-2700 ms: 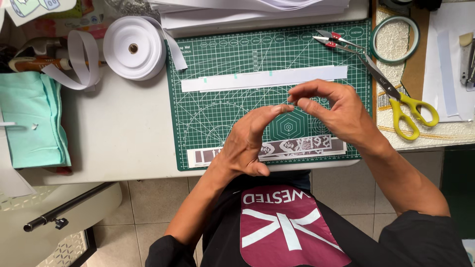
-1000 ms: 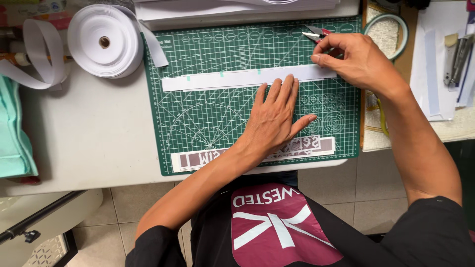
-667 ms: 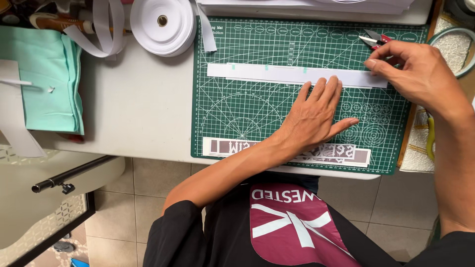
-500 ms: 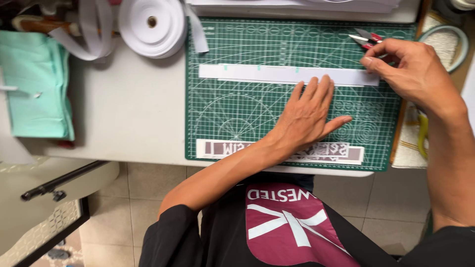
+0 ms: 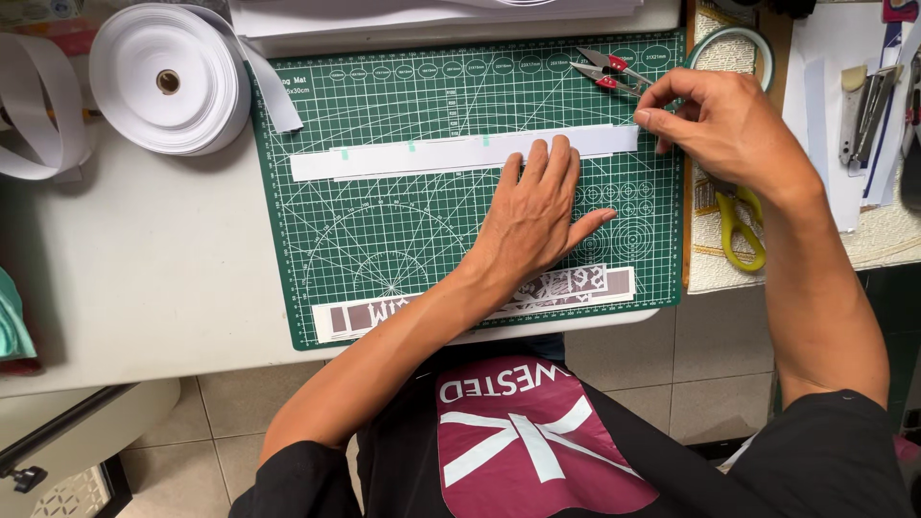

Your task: The person measures and cuts a white paper strip using a ruler and scissors, then uses a roll of green tape to affix small pieces of tape onto the strip at regular intervals. The person folds the strip and continues applying tape to secure the assembly.

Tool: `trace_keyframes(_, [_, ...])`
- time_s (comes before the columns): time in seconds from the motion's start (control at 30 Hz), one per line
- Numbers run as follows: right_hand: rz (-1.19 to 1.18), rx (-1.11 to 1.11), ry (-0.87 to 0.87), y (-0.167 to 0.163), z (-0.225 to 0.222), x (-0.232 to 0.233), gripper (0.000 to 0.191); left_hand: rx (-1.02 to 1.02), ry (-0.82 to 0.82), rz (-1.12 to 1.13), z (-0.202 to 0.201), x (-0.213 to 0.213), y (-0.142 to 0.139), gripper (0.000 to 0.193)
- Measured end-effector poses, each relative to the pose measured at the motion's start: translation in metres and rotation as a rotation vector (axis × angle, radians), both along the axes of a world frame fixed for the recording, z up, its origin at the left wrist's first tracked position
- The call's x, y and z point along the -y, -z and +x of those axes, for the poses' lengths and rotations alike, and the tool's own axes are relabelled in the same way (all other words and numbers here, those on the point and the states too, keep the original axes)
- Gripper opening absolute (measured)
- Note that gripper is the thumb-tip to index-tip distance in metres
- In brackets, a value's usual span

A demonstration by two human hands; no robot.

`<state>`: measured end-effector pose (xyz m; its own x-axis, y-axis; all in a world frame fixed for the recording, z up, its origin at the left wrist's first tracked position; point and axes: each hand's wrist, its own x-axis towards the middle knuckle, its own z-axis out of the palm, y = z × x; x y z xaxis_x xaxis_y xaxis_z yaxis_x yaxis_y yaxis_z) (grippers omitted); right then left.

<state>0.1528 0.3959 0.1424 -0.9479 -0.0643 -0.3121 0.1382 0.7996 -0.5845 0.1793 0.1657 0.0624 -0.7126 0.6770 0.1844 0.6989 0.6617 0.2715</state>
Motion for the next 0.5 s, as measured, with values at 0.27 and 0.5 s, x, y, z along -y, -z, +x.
trace_keyframes(0.27, [0.185, -0.065, -0.079, 0.0, 0.0, 0.013, 0.018, -0.143, -0.015, -0.009, -0.001, -0.007, -0.001, 0.082])
trace_keyframes(0.5, [0.259, -0.206, -0.247, 0.004, -0.005, 0.015, 0.018, -0.139, 0.033, 0.015, -0.002, -0.011, -0.001, 0.094])
